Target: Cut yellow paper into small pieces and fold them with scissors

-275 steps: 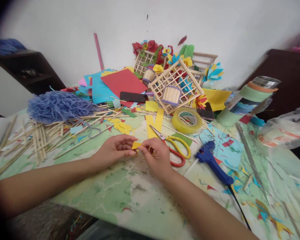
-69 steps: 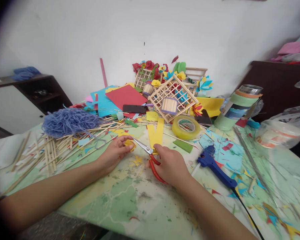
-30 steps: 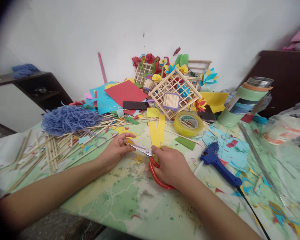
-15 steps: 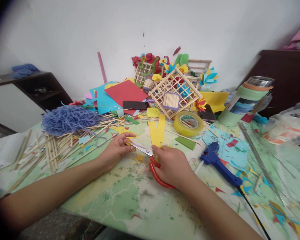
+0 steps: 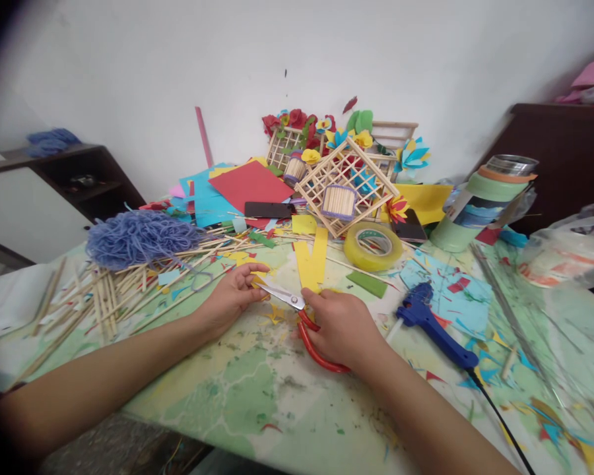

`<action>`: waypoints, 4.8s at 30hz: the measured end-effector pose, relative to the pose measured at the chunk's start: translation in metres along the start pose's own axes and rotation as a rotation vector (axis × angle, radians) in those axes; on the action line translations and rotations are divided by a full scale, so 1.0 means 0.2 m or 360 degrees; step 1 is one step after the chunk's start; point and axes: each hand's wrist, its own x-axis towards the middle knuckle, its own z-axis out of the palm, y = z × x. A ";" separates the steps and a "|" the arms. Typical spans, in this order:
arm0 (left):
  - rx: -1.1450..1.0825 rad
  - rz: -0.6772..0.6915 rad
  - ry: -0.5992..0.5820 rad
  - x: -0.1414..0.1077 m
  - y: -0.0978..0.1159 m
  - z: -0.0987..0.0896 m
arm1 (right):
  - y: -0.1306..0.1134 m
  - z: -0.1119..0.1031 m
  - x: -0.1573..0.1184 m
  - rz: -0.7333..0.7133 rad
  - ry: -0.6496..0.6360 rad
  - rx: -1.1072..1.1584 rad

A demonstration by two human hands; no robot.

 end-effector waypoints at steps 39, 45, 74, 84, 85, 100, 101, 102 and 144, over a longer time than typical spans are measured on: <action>0.0124 0.0180 0.0197 0.02 0.01 -0.03 | 0.00 0.01 0.01 0.0051 0.0013 0.0135; 0.0166 0.0165 0.0170 0.02 0.01 -0.03 | -0.01 0.00 0.01 0.0077 0.0000 0.0146; 0.0264 0.0171 0.0067 0.02 0.02 -0.03 | 0.01 0.02 0.00 0.0018 0.0110 0.0111; 0.0254 0.0226 0.0081 0.03 0.01 -0.05 | 0.00 0.01 0.01 0.0073 0.0139 0.0133; 0.0266 0.0209 0.0075 0.03 0.02 -0.04 | 0.00 0.00 0.01 0.0095 0.0143 0.0153; 0.0790 0.0150 -0.0574 -0.11 -0.09 0.11 | -0.14 0.05 0.02 0.0073 0.0203 0.1446; 0.0786 0.0156 -0.0570 -0.11 -0.09 0.10 | -0.14 0.05 0.02 0.0092 0.0188 0.1425; 0.0772 0.0143 -0.0565 -0.11 -0.08 0.10 | -0.14 0.05 0.02 0.0118 0.0184 0.1408; 0.0074 0.0095 0.0060 -0.02 0.03 0.02 | -0.01 -0.01 0.00 0.0094 0.0020 0.0143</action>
